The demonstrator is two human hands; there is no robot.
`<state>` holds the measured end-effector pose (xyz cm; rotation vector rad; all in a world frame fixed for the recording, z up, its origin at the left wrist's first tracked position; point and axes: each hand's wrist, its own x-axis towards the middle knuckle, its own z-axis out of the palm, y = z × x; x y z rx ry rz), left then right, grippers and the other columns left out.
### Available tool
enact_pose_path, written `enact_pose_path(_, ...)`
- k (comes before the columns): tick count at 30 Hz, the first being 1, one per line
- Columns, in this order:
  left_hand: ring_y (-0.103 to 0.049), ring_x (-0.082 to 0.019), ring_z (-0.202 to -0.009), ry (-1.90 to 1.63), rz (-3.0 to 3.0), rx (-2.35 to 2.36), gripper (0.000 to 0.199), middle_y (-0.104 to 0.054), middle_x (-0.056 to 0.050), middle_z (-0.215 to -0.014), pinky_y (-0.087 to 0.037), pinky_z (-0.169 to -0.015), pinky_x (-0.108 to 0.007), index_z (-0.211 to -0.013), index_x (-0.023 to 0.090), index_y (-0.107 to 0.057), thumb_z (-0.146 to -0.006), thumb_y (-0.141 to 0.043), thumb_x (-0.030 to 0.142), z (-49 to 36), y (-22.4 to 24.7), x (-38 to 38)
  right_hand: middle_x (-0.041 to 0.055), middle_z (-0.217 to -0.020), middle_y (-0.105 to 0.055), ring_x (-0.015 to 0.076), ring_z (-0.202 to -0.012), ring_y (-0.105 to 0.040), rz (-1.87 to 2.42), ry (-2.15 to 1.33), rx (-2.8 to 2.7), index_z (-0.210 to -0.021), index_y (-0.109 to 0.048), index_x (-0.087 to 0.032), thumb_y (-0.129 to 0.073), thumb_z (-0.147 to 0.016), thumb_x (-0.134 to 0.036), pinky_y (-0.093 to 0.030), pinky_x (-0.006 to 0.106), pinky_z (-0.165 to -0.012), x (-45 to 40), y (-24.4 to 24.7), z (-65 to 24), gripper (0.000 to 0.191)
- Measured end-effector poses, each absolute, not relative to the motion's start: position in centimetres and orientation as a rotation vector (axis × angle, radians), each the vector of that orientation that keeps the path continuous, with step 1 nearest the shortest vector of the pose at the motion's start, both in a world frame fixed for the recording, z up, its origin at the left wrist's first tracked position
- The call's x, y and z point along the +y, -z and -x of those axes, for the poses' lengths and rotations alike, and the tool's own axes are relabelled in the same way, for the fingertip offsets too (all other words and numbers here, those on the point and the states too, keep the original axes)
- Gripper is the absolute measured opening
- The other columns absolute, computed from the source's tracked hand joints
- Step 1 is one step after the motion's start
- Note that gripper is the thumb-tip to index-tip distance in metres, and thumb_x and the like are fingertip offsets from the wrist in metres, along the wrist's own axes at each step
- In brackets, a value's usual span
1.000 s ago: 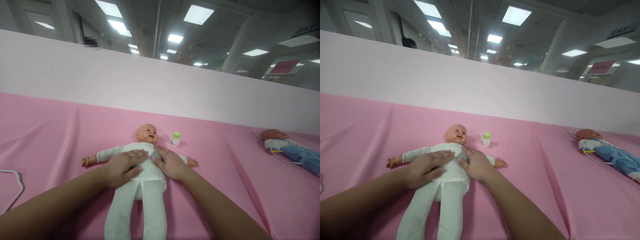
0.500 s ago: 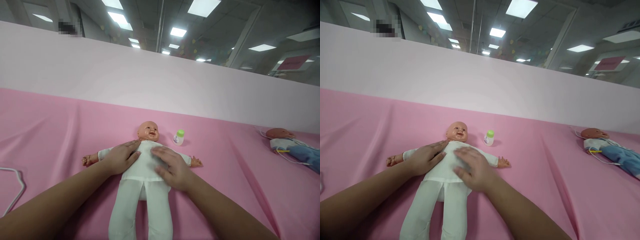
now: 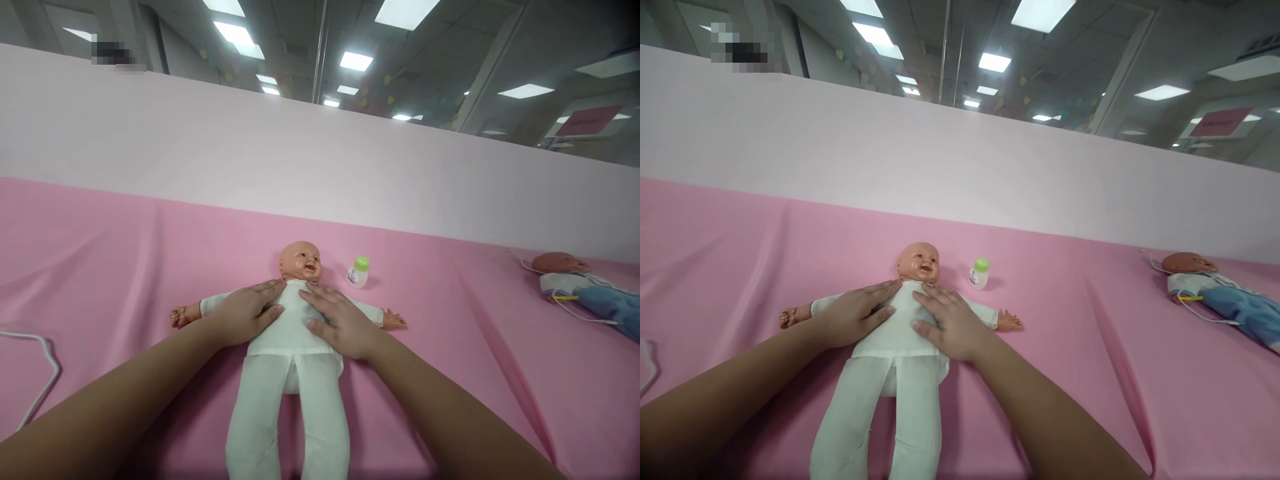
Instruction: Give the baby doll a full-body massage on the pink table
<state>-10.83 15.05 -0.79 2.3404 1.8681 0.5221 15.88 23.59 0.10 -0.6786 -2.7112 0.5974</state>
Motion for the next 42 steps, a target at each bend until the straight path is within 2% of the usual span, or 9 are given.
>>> enact_pose_path(6,-0.039,-0.028,-0.153,-0.447,-2.327,1.872,0.074,-0.037,-0.009,-0.167,-0.033,-0.127,-0.044,-0.164,0.016,-0.036,-0.104,-0.034,0.060,11.2,0.1,14.9,0.0089,-0.168,-0.038,0.0338,-0.155,-0.034,0.882,-0.598,-2.645,-0.164,-0.034,-0.025,-0.044,-0.100,-0.073,-0.026,0.056,-0.127,23.8,-0.4,-16.5,0.081)
enact_pose_path(11,-0.044,-0.033,-0.149,-0.431,-2.427,1.786,0.063,-0.043,-0.007,-0.164,-0.036,-0.126,-0.048,-0.159,0.019,-0.046,-0.104,-0.041,0.048,8.7,-2.7,11.1,0.0043,-0.162,-0.049,0.0318,-0.147,-0.048,0.895,-0.679,-2.571,-0.160,-0.042,-0.032,-0.044,-0.104,-0.061,-0.037,0.051,-0.120,23.7,-1.1,-17.0,0.063)
enact_pose_path(15,-0.046,-0.033,-0.148,-0.377,-2.498,1.375,0.061,-0.044,0.003,-0.163,-0.038,-0.126,-0.047,-0.159,0.036,-0.046,-0.100,-0.050,0.053,4.4,-4.8,7.4,0.0055,-0.160,-0.052,0.0320,-0.145,-0.050,0.884,-0.678,-2.556,-0.160,-0.043,-0.031,-0.048,-0.104,-0.058,-0.038,0.051,-0.119,23.7,-0.9,-16.9,0.062)
enact_pose_path(18,-0.047,-0.031,-0.148,-0.435,-2.461,1.260,0.062,-0.048,0.002,-0.160,-0.041,-0.125,-0.046,-0.158,0.040,-0.045,-0.099,-0.052,0.056,3.1,-4.8,7.6,0.0067,-0.159,-0.052,0.0323,-0.146,-0.049,0.898,-0.671,-2.556,-0.160,-0.042,-0.029,-0.050,-0.102,-0.056,-0.036,0.052,-0.120,23.7,-0.7,-16.7,0.064)
enact_pose_path(24,-0.044,-0.028,-0.150,-0.500,-2.396,1.426,0.056,-0.046,0.001,-0.162,-0.034,-0.128,-0.047,-0.159,0.030,-0.046,-0.107,-0.038,0.050,6.0,-2.9,12.9,0.0063,-0.160,-0.051,0.0326,-0.148,-0.046,0.900,-0.681,-2.559,-0.161,-0.041,-0.030,-0.051,-0.102,-0.056,-0.034,0.053,-0.122,23.9,-0.2,-16.7,0.064)
enact_pose_path(28,-0.047,-0.022,-0.149,-0.580,-2.403,1.504,0.054,-0.051,0.000,-0.159,-0.034,-0.128,-0.041,-0.153,0.027,-0.055,-0.107,-0.036,0.048,7.2,-1.7,15.4,0.0053,-0.162,-0.049,0.0329,-0.149,-0.045,0.896,-0.703,-2.569,-0.161,-0.040,-0.031,-0.051,-0.102,-0.056,-0.034,0.054,-0.122,24.1,-0.3,-16.8,0.065)
enact_pose_path(34,-0.055,-0.024,-0.142,-0.822,-2.261,1.811,0.057,-0.062,-0.003,-0.150,-0.039,-0.124,-0.039,-0.147,0.018,-0.061,-0.105,-0.035,0.047,7.9,-0.2,16.5,0.0065,-0.156,-0.055,0.0324,-0.142,-0.053,0.873,-0.737,-2.540,-0.158,-0.045,-0.029,-0.054,-0.101,-0.053,-0.042,0.053,-0.117,24.2,-0.5,-17.0,0.063)
enact_pose_path(38,-0.057,-0.026,-0.140,-0.827,-2.214,1.981,0.055,-0.062,-0.005,-0.149,-0.043,-0.121,-0.041,-0.144,0.019,-0.064,-0.103,-0.038,0.045,8.0,0.2,16.2,0.0104,-0.143,-0.066,0.0309,-0.135,-0.060,0.769,-0.574,-2.352,-0.140,-0.065,-0.022,-0.061,-0.096,-0.045,-0.046,0.051,-0.116,22.8,-0.4,-16.9,0.049)
enact_pose_path(42,-0.062,-0.031,-0.133,-0.789,-2.158,2.147,0.054,-0.065,-0.008,-0.145,-0.049,-0.113,-0.045,-0.143,0.020,-0.065,-0.102,-0.040,0.044,7.8,0.0,15.9,0.0091,-0.130,-0.074,0.0251,-0.126,-0.067,0.222,-0.505,-2.260,-0.123,-0.073,-0.023,-0.056,-0.095,-0.032,-0.050,0.045,-0.114,19.3,-0.8,-16.4,0.034)
